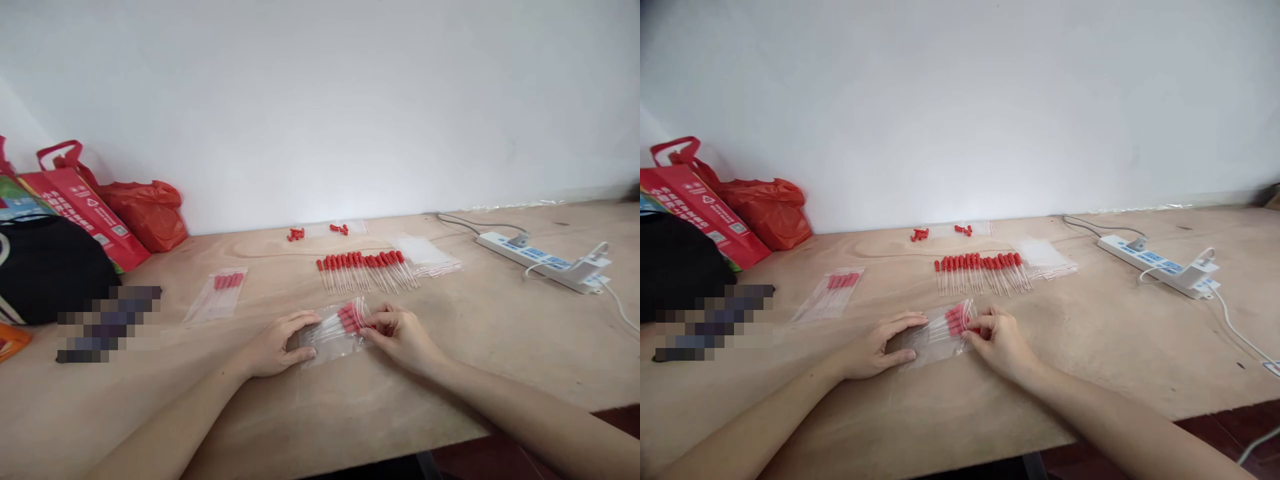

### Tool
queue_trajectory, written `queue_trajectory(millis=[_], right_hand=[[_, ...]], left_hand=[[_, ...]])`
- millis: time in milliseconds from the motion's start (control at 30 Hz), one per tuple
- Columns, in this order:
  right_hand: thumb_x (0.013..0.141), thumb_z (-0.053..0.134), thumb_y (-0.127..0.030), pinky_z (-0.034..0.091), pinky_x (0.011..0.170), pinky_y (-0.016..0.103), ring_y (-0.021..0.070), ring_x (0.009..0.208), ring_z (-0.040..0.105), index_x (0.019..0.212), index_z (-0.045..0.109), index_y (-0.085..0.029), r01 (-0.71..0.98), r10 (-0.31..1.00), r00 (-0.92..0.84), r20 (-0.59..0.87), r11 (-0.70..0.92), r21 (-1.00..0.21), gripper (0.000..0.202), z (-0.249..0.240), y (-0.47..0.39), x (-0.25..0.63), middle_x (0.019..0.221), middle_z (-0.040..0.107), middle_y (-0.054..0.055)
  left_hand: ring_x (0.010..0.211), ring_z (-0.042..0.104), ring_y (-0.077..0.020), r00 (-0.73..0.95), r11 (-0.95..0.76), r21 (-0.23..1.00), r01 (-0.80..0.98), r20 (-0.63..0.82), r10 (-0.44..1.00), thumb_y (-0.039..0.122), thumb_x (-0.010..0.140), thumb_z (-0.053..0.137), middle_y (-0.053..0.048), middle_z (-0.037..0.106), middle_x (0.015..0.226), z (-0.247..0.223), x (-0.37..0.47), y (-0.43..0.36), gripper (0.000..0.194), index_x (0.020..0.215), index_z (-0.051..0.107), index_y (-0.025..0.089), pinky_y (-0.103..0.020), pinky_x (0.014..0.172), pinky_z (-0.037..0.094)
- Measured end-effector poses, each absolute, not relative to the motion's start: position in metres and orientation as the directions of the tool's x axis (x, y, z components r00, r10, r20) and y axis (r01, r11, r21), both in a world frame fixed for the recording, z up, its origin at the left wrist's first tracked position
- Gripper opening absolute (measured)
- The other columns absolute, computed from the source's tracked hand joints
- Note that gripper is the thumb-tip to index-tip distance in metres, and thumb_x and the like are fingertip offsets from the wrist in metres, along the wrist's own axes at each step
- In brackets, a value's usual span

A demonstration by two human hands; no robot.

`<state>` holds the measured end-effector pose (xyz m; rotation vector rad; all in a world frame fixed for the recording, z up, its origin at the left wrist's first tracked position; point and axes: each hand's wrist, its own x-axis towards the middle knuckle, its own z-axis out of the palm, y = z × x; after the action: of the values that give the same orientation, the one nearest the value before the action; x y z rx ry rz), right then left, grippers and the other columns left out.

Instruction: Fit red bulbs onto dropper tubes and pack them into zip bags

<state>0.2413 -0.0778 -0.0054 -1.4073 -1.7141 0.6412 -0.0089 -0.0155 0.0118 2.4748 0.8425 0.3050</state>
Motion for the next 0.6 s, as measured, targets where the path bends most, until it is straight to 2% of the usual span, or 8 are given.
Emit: queue_trajectory(millis=[133,300,500,600], right_hand=[[0.071,0.057,-0.031,0.036,0.048,0.024,0.0123,0.052,0.049,0.069,0.069,-0.022,0.449,0.983,-0.007,0.182,0.166,-0.878,0.015,-0.0125,-0.0757,0.2448,0.061,0.06,0.001],[0.07,0.057,-0.037,0.031,0.042,0.022,0.0096,0.045,0.045,0.064,0.063,-0.018,0.381,0.993,0.075,0.092,0.057,-0.923,0.02,-0.0128,-0.0757,0.2454,0.056,0.059,0.0],[0.066,0.059,-0.047,0.034,0.048,0.022,0.0097,0.05,0.046,0.06,0.055,-0.016,0.147,0.995,0.054,0.08,0.071,-0.987,0.031,-0.0106,-0.0735,0.2439,0.055,0.056,0.0],[0.065,0.059,-0.048,0.033,0.048,0.022,0.0094,0.049,0.046,0.062,0.054,-0.016,0.126,0.999,0.023,0.044,0.041,-0.991,0.033,-0.0119,-0.0726,0.2445,0.054,0.055,-0.001]], left_hand=[[0.117,0.039,-0.0212,0.782,-0.679,0.53,0.508,0.047,0.622,0.04,0.078,0.053,-0.005,0.047,0.125,0.0124,-0.0083,-0.0154,0.047,0.12,0.043,0.023,-0.038,0.099,0.031],[0.116,0.04,-0.0212,0.782,-0.68,0.531,0.505,0.05,0.621,0.041,0.079,0.053,-0.005,0.047,0.125,0.0145,-0.0077,-0.0158,0.046,0.121,0.043,0.024,-0.038,0.098,0.032],[0.115,0.042,-0.0219,0.784,-0.679,0.546,0.49,0.065,0.618,0.041,0.078,0.053,-0.004,0.048,0.123,0.0145,-0.0073,-0.0162,0.046,0.12,0.044,0.025,-0.038,0.097,0.033],[0.115,0.041,-0.0218,0.783,-0.677,0.55,0.49,0.064,0.618,0.041,0.078,0.053,-0.004,0.048,0.124,0.0136,-0.0079,-0.016,0.046,0.12,0.044,0.025,-0.038,0.097,0.033]])
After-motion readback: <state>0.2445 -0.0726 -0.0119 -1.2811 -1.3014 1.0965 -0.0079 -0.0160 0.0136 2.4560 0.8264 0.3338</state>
